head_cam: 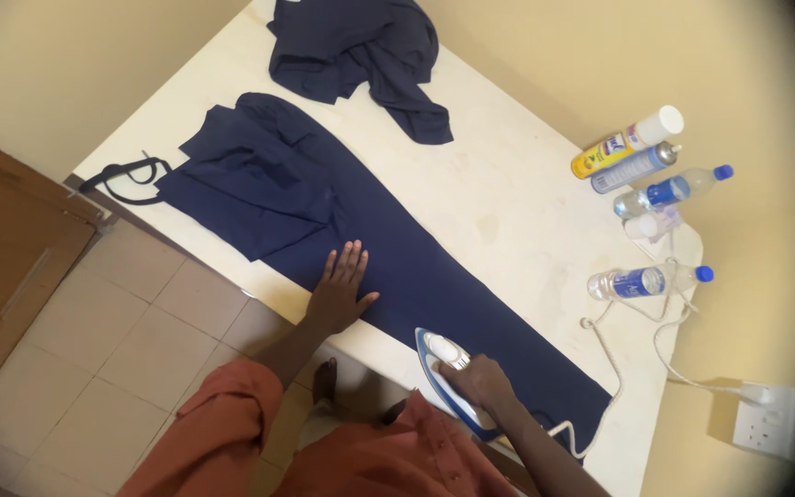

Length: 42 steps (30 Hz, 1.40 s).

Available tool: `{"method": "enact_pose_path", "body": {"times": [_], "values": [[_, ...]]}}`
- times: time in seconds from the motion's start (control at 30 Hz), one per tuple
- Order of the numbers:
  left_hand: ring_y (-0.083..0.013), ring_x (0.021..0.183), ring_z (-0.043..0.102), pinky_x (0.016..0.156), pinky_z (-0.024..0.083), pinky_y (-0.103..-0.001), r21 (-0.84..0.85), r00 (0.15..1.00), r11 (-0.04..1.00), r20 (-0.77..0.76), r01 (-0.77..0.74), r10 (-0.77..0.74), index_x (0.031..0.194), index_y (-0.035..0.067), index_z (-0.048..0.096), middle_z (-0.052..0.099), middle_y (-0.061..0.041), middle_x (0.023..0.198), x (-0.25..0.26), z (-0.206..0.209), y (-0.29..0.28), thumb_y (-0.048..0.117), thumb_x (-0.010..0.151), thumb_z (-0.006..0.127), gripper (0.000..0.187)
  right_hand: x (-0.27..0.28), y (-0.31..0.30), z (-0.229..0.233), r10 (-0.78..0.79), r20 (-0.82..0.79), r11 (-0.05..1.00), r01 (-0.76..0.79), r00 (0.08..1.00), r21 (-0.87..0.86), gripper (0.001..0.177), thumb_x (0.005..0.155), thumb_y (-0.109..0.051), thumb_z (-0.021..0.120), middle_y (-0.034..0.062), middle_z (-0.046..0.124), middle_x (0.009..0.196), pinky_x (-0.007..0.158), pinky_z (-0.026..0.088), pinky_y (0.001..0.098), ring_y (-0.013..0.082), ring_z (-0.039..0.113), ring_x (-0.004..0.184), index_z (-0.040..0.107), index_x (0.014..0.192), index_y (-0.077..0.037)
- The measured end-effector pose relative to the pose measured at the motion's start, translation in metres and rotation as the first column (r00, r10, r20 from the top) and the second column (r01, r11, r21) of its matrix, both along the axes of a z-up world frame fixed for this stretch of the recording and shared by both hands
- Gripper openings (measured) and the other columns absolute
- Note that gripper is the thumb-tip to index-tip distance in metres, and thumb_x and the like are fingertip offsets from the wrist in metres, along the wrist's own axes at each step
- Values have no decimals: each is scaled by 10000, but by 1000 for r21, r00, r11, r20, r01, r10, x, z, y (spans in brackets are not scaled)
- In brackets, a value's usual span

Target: Ironing a pair of dark navy blue trousers on a table.

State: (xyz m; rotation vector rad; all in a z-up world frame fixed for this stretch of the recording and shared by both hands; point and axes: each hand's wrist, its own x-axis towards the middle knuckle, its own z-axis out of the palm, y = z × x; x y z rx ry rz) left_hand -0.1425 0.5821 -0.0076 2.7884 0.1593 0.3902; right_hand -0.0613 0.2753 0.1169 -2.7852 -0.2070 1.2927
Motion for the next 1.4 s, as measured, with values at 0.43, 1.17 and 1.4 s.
{"method": "enact_pose_path", "body": {"times": [0.43,1.17,1.4], "values": [[-314,1262,552,1075,451,-417,-728,737,-675,-521,-120,431,1498,41,380,556,-198,1381,-64,-44,-27,191,918,667,665,-30,-82,16,253,-20,966,-254,967,-55,821,774,-737,757,189,744,839,698,599,420,310,749,754,752,987,55],[-364,1243,631,1052,537,-436,-603,771,-674,-633,-427,78,1490,-33,379,556,-247,1404,-29,-23,-130,247,1018,541,572,-18,-161,20,54,-71,997,-58,996,-50,718,828,-680,672,177,767,916,766,595,419,307,766,834,768,1048,-4],[-339,1226,649,1058,529,-422,-616,754,-584,-656,-528,11,1484,-35,411,615,-242,1379,-21,14,-199,262,1024,502,555,-10,-211,67,121,40,992,-122,992,26,603,709,-589,780,133,779,976,807,581,419,299,764,885,747,1151,-181]]}}
